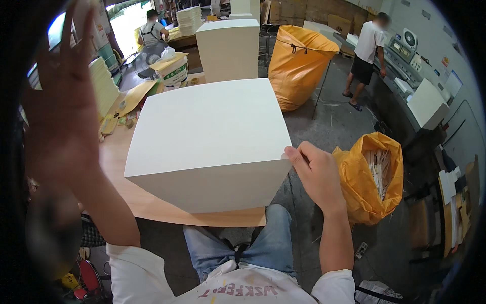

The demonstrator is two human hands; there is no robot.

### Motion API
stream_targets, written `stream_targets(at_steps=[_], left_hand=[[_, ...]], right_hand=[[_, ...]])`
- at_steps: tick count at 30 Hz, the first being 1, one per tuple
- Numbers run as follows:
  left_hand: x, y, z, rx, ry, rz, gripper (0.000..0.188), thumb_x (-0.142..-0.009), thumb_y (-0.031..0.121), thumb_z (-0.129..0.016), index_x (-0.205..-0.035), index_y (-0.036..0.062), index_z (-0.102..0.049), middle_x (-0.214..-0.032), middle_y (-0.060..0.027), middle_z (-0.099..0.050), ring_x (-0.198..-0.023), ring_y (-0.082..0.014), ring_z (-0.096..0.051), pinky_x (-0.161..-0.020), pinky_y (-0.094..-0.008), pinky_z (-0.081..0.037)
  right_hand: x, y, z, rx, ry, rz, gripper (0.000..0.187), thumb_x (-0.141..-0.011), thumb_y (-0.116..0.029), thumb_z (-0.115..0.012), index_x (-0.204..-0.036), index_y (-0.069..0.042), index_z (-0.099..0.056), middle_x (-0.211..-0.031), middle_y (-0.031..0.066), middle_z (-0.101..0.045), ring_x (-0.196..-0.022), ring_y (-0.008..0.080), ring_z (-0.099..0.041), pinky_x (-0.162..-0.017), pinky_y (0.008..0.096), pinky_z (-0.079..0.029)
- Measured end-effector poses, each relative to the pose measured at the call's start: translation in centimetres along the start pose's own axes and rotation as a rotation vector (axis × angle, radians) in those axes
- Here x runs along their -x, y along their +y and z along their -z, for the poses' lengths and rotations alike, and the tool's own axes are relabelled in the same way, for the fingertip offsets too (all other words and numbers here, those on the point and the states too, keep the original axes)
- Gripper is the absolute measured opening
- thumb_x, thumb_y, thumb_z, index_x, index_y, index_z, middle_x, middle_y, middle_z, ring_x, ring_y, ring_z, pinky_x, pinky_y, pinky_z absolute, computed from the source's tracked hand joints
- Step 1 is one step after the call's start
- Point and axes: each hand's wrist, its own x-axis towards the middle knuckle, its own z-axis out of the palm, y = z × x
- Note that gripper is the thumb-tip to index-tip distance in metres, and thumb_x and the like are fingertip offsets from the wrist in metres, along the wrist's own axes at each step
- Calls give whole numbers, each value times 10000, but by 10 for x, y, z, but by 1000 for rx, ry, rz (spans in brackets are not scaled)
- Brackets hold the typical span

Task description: The person sits on the floor and repeatedly folds white rectangular paper sheets in half by hand. They align the edges, crease the fold, and place the folded sheets into a growing stack on the table. The person occasionally pauses to adjust the stack or pick up a new sheet.

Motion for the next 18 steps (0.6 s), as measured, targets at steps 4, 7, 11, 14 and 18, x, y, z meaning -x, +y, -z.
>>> stream_targets(at_steps=[4,7,11,14,18], left_hand=[[39,-87,-41,-735,-349,341,180,-976,173,-675,-1028,15,-743,-1040,-101,-753,-898,-209,-696,-832,-363,-563],[64,-106,-54,-909,-563,447,91,-905,73,-756,-980,49,-799,-825,-49,-691,-651,-145,-641,-560,-286,-486],[68,-109,-49,-927,-561,420,102,-915,65,-737,-995,56,-799,-814,-51,-666,-681,-148,-637,-590,-297,-482],[66,-108,-48,-884,-530,470,134,-904,42,-733,-1023,55,-795,-829,-54,-675,-713,-156,-632,-623,-294,-483],[65,-106,-49,-831,-436,564,178,-889,15,-735,-1052,58,-791,-914,-61,-702,-795,-180,-655,-689,-296,-513]], right_hand=[[4,-3,8,136,14,44,464,-1062,-372,-613,-794,7,-601,-650,113,-602,-603,218,-582,-593,356,-440],[-1,-6,12,191,-55,44,478,-1059,-384,-610,-795,14,-590,-681,203,-597,-624,366,-603,-606,447,-460],[-13,-32,29,242,-98,6,483,-1049,-393,-627,-767,-6,-563,-626,122,-569,-586,248,-561,-576,386,-431],[-19,-59,22,148,74,54,490,-1024,-410,-662,-762,-17,-532,-627,126,-556,-577,266,-568,-577,399,-446],[-25,-52,-35,65,429,222,466,-1012,-380,-697,-760,-43,-497,-623,93,-501,-566,200,-536,-561,368,-436]])
